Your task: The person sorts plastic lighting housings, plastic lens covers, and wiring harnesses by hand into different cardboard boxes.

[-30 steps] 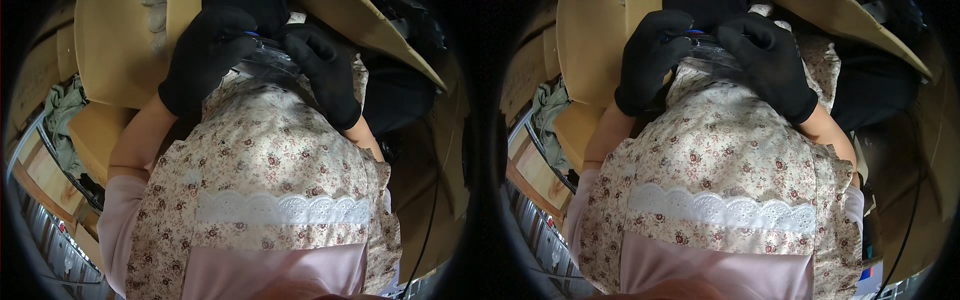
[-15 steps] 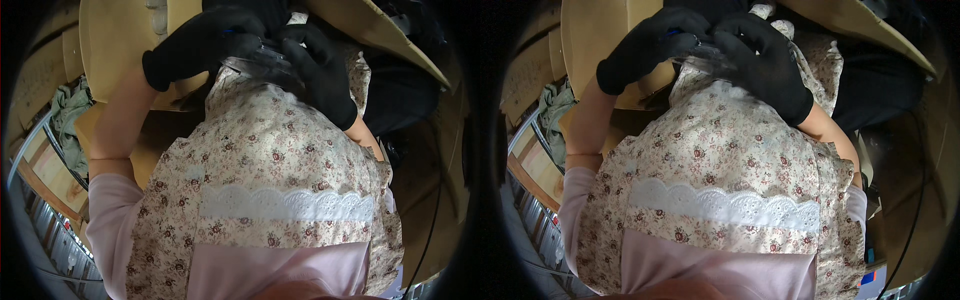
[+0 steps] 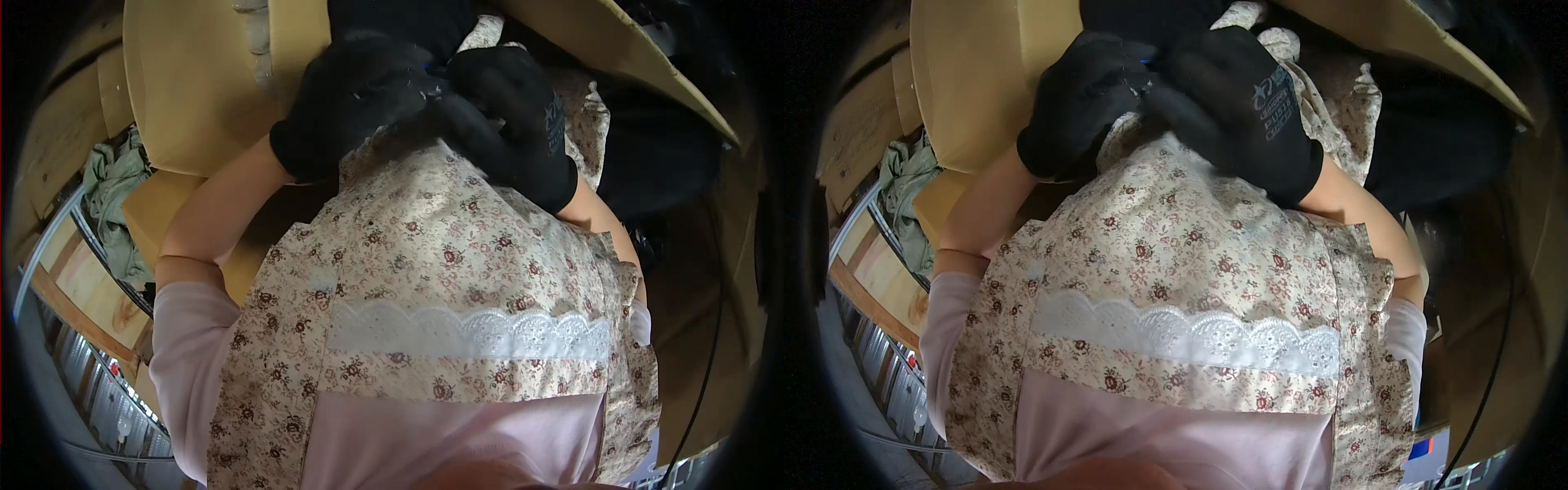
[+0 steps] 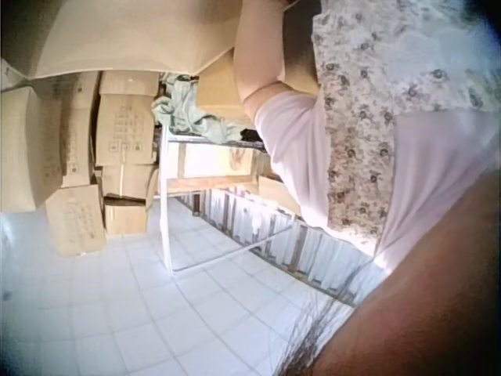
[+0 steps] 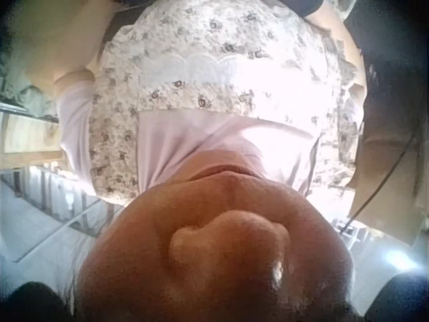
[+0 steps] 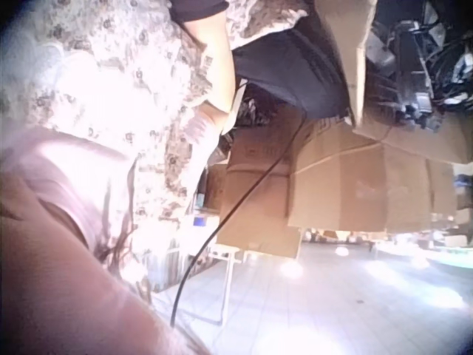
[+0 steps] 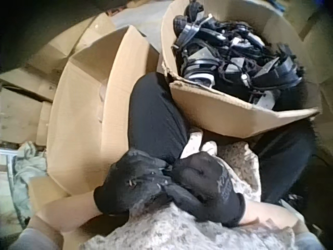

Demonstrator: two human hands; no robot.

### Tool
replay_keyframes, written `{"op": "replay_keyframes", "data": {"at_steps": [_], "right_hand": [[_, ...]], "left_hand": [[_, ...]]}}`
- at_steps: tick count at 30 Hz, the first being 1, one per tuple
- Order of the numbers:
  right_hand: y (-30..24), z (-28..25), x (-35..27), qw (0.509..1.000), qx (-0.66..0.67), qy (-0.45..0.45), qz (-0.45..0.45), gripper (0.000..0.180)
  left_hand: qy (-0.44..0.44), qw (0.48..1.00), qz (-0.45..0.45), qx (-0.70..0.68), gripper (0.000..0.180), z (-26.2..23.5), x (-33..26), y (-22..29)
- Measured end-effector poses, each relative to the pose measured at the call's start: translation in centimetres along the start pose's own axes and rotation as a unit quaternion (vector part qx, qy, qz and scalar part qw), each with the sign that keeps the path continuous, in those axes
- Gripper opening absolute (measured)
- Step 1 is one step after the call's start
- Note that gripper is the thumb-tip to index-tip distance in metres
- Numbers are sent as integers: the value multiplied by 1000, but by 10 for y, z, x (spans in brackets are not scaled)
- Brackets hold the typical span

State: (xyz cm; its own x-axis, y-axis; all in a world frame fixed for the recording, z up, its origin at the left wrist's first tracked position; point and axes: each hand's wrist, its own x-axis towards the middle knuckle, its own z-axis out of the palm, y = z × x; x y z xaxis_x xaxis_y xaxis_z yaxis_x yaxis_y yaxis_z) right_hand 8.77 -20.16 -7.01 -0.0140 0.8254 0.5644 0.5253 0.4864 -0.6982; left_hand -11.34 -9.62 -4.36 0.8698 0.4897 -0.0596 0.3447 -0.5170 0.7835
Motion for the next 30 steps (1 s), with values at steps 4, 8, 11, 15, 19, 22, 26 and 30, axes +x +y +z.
{"op": "replay_keyframes", "data": {"at_steps": [4, 8, 11, 15, 19, 22, 26, 30], "right_hand": [[-2, -6, 1, 999, 13, -28, 11, 20], [0, -11, -8, 998, 42, -20, 31, 49], [8, -11, -25, 997, 40, -2, 72, 86], [12, -5, -40, 983, 130, -7, 131, 88], [-3, -16, -29, 994, 87, -49, 42, 64], [-8, -16, -35, 997, 56, -43, 9, 54], [-16, -16, -31, 993, 102, -47, 31, 46], [-20, -7, -21, 998, -37, 27, -52, 42]], "left_hand": [[15, 997, 51, 49, 39, 1, 2, -1], [-3, 992, 112, 53, 45, -7, 8, 1], [10, 991, 117, 65, 50, -7, 8, -3], [-5, 991, 112, 73, 49, -6, 2, 12], [31, 975, 194, 102, 46, -3, -5, 11], [38, 968, 213, 124, 42, -5, -10, 16], [3, 951, 249, 186, 35, -4, -14, 15], [44, 938, 276, 205, 34, -5, -9, 15]]}}
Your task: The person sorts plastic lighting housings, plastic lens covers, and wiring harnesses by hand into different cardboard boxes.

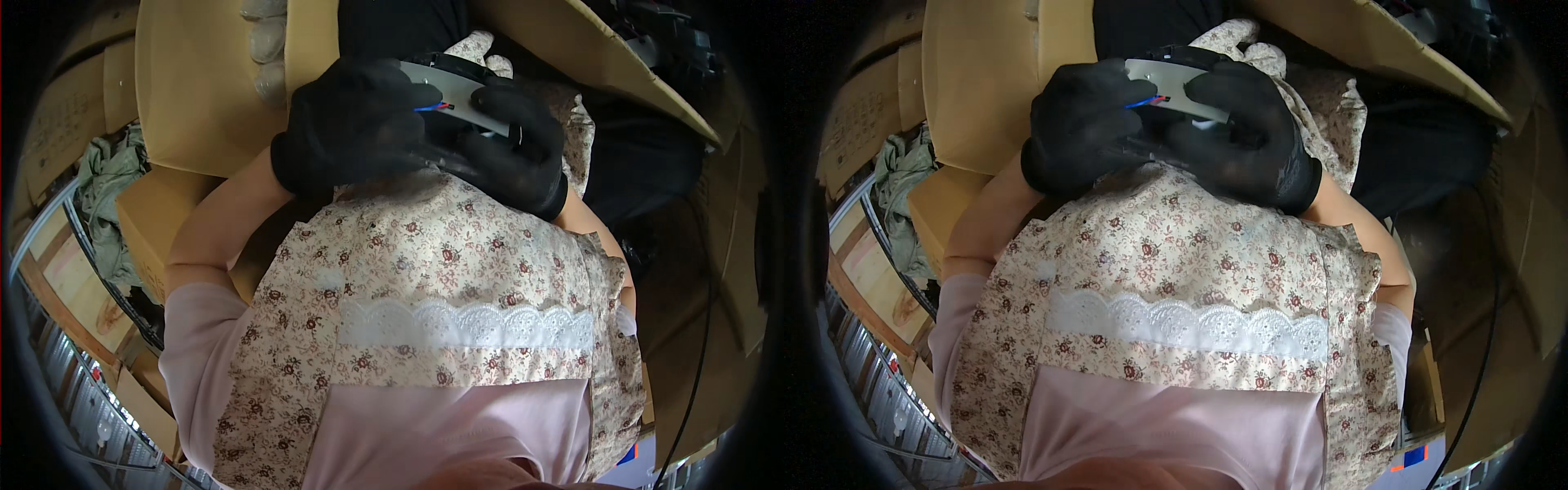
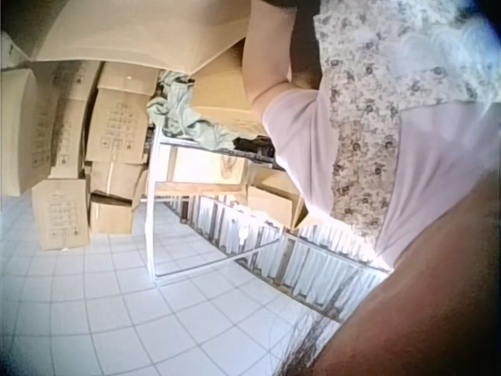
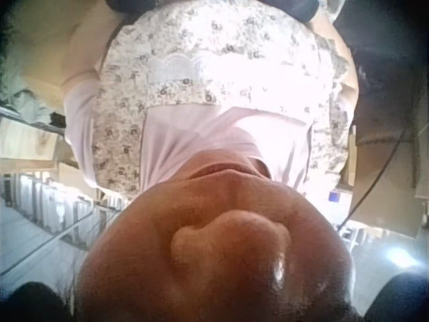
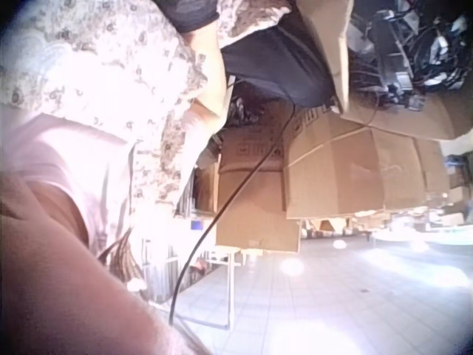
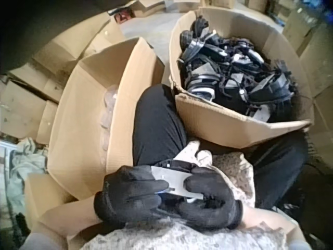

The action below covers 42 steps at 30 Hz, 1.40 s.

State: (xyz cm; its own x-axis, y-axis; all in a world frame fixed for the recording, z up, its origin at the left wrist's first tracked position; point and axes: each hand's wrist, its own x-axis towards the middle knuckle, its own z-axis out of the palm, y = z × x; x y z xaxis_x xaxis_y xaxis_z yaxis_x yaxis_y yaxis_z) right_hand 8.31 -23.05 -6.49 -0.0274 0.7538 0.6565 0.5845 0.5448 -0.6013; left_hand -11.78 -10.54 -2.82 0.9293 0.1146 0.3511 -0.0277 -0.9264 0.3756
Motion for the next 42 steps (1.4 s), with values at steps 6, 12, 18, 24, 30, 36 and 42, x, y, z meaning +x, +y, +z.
{"op": "replay_keyframes", "data": {"at_steps": [6, 12, 18, 24, 30, 36, 42], "right_hand": [[15, -5, 3, 995, 37, -44, 81, 48], [26, -11, 13, 996, 10, 25, 87, 54], [28, -3, 12, 963, 102, 10, 248, 39], [49, 13, -13, 998, -35, 12, 41, 41], [48, 19, 3, 995, -15, 25, 94, 35], [56, 28, -5, 998, -42, 53, -11, 32], [49, 19, -4, 970, 90, 46, 220, 33]], "left_hand": [[21, 995, -83, -43, 47, 2, 12, -13], [13, 994, -92, -64, 51, -8, 32, -26], [-1, 935, -294, -200, 57, -7, 37, -22], [20, 944, -268, -191, 55, 7, 24, -27], [33, 889, -346, -299, 45, 20, 27, -32], [56, 959, -201, -193, 43, 29, 20, -44], [71, 936, -206, -276, 50, 35, 19, -46]]}}
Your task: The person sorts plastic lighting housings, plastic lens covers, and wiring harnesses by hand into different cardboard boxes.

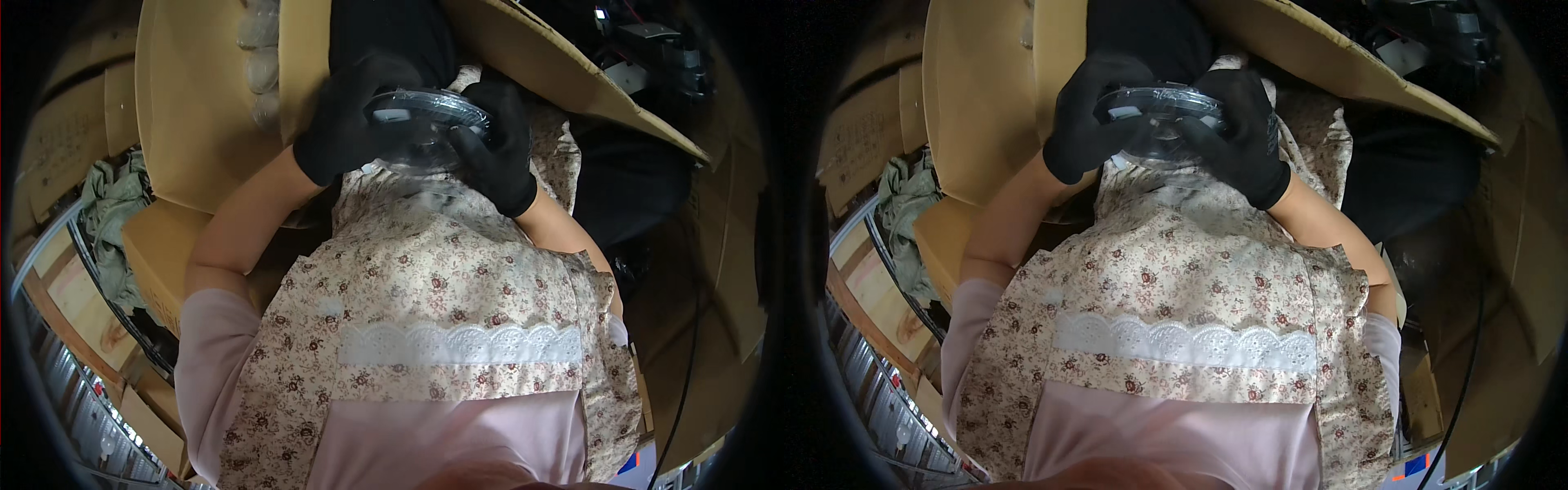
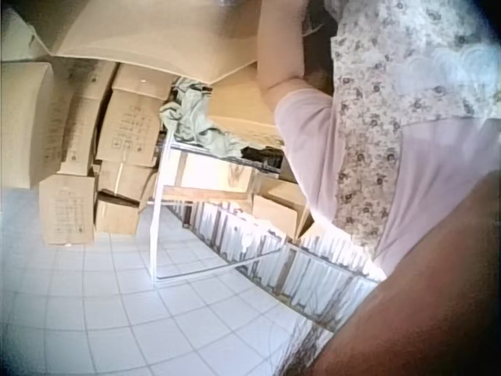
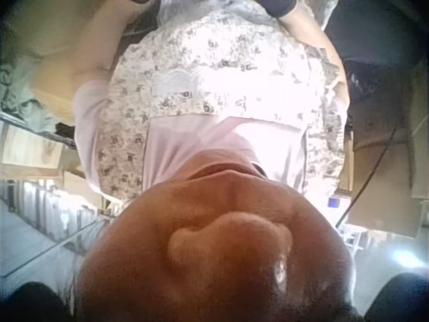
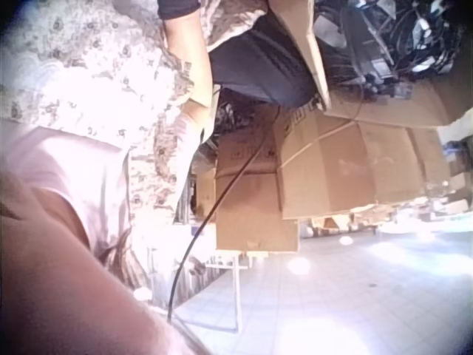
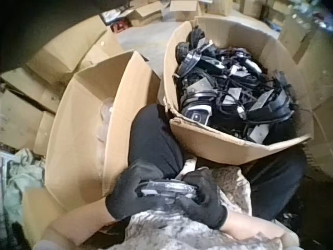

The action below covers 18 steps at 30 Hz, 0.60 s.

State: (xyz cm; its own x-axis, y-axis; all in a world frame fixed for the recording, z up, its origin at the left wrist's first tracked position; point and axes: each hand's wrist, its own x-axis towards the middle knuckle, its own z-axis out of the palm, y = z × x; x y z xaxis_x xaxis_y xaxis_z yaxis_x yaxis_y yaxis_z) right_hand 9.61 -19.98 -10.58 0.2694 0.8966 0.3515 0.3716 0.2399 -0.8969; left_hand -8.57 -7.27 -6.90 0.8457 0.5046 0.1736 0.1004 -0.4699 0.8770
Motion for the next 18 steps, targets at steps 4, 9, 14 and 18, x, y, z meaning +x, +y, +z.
{"op": "replay_keyframes", "data": {"at_steps": [4, 9, 14, 18], "right_hand": [[2, -5, -9, 1000, 27, 8, 6, 36], [14, -10, -17, 972, 217, 16, 90, 50], [2, -18, -11, 931, 271, -55, 239, 63], [-18, -33, 0, 994, -80, -69, -34, 64]], "left_hand": [[39, 983, -136, -116, 73, 0, -6, 21], [-102, 947, -272, -134, 86, -3, -27, 14], [-45, 973, -209, -84, 69, 11, -36, 11], [-26, 989, -114, 89, 62, 5, -34, 18]]}}
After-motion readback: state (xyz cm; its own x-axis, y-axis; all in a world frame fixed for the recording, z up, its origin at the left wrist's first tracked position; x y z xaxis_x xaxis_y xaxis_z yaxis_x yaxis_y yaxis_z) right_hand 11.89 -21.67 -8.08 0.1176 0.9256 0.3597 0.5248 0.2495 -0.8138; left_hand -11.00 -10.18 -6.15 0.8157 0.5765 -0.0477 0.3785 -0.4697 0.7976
